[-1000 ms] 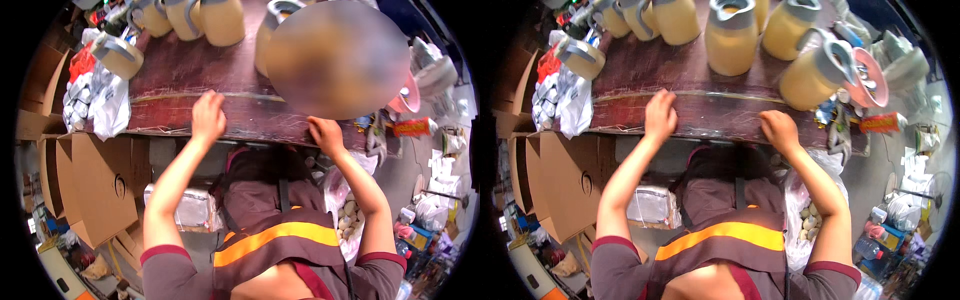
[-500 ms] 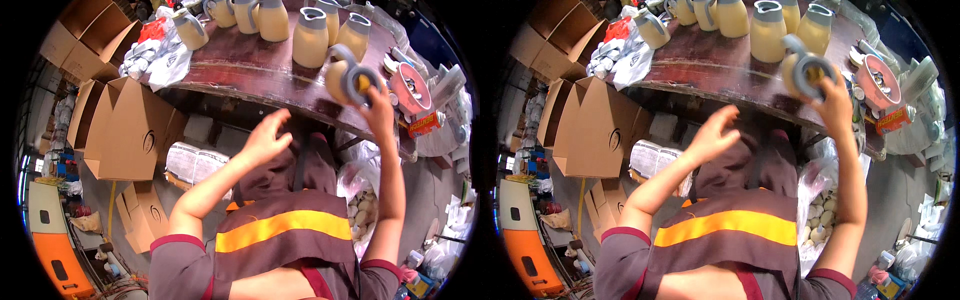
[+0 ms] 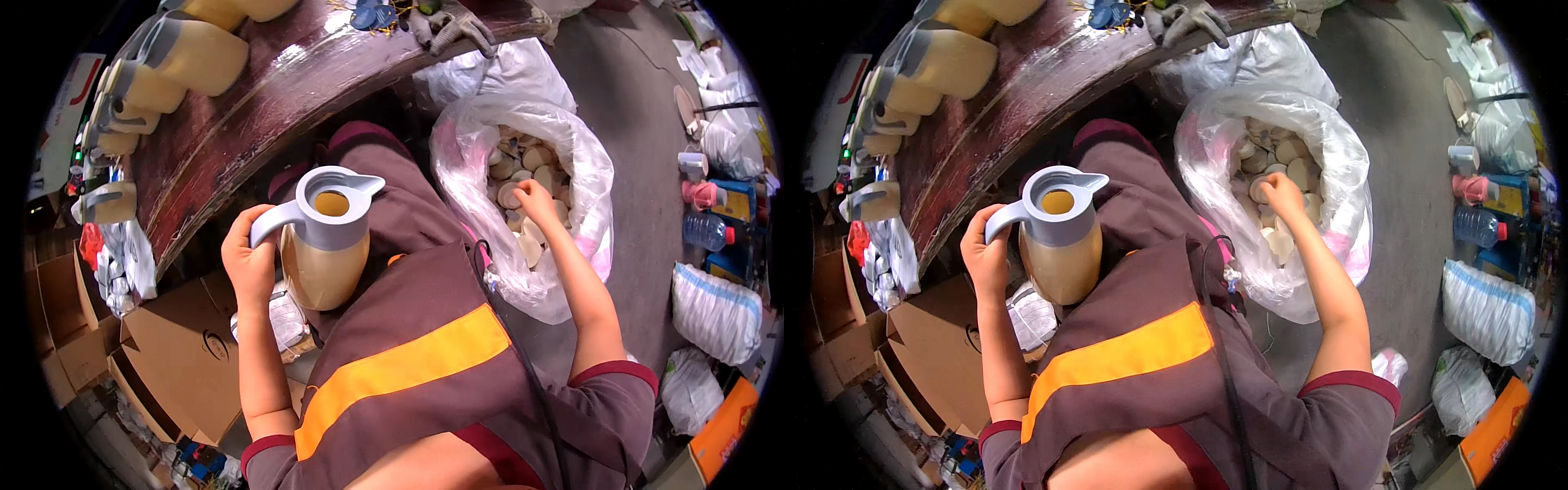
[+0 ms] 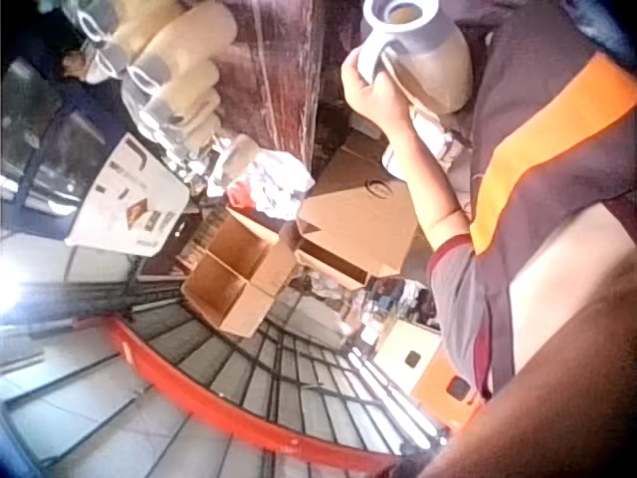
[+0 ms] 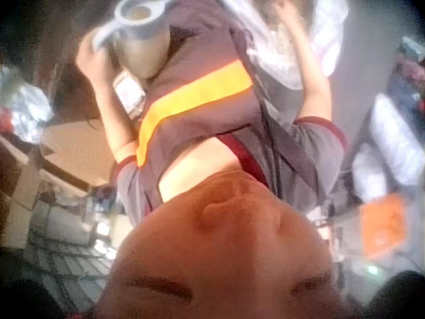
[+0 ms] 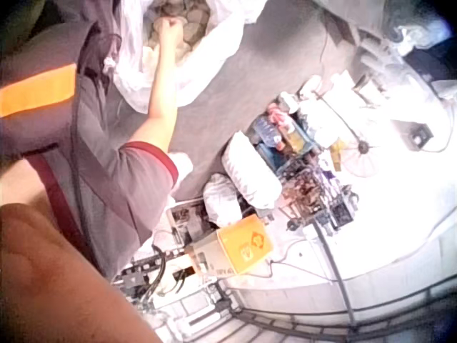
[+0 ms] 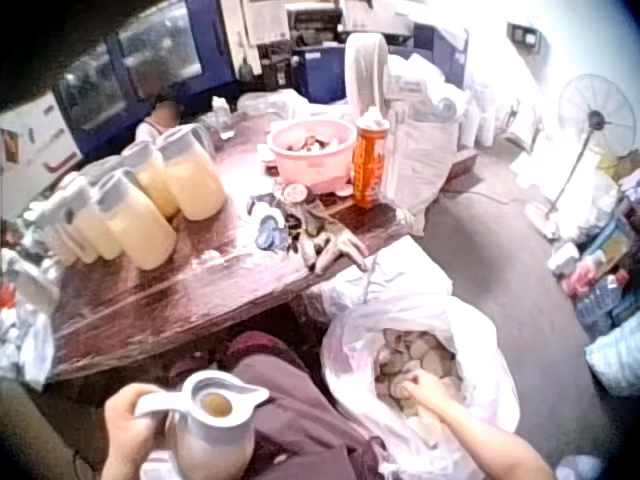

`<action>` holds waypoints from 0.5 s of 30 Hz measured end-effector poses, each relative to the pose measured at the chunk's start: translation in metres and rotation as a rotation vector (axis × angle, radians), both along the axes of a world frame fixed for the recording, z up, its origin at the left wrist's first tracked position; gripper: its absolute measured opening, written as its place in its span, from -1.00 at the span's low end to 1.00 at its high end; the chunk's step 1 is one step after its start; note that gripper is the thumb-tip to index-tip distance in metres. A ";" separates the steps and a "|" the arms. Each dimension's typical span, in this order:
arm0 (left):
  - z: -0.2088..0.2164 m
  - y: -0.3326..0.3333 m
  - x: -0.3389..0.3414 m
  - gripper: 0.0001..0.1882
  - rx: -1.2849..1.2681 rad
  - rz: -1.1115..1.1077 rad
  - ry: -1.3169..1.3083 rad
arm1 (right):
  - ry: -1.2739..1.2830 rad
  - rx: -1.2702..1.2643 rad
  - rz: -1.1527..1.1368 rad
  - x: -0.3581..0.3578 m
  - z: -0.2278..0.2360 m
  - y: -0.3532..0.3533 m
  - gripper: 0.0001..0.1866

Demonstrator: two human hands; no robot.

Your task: The person assembles plastic kettles by placing lids onto the bodies, wipes the exterior with a blue cloth, and then bags each kettle before placing them into a cardboard box.

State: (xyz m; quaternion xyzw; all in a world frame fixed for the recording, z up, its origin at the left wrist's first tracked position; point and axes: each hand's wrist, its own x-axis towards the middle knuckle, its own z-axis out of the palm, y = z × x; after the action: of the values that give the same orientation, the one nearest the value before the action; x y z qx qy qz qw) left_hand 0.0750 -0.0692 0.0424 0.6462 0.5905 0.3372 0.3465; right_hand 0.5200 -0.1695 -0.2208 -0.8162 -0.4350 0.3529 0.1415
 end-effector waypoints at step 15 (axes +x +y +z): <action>-0.007 0.062 0.064 -0.69 -0.343 -0.255 0.049 | -0.388 -0.072 -0.200 0.030 -0.094 -0.089 -0.07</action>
State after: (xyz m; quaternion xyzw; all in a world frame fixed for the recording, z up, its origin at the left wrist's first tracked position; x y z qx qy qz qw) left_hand 0.1389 -0.0069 0.0355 0.6552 0.5611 0.1695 0.4766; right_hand 0.5499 -0.2582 -0.3147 -0.9124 -0.3582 0.1889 0.0602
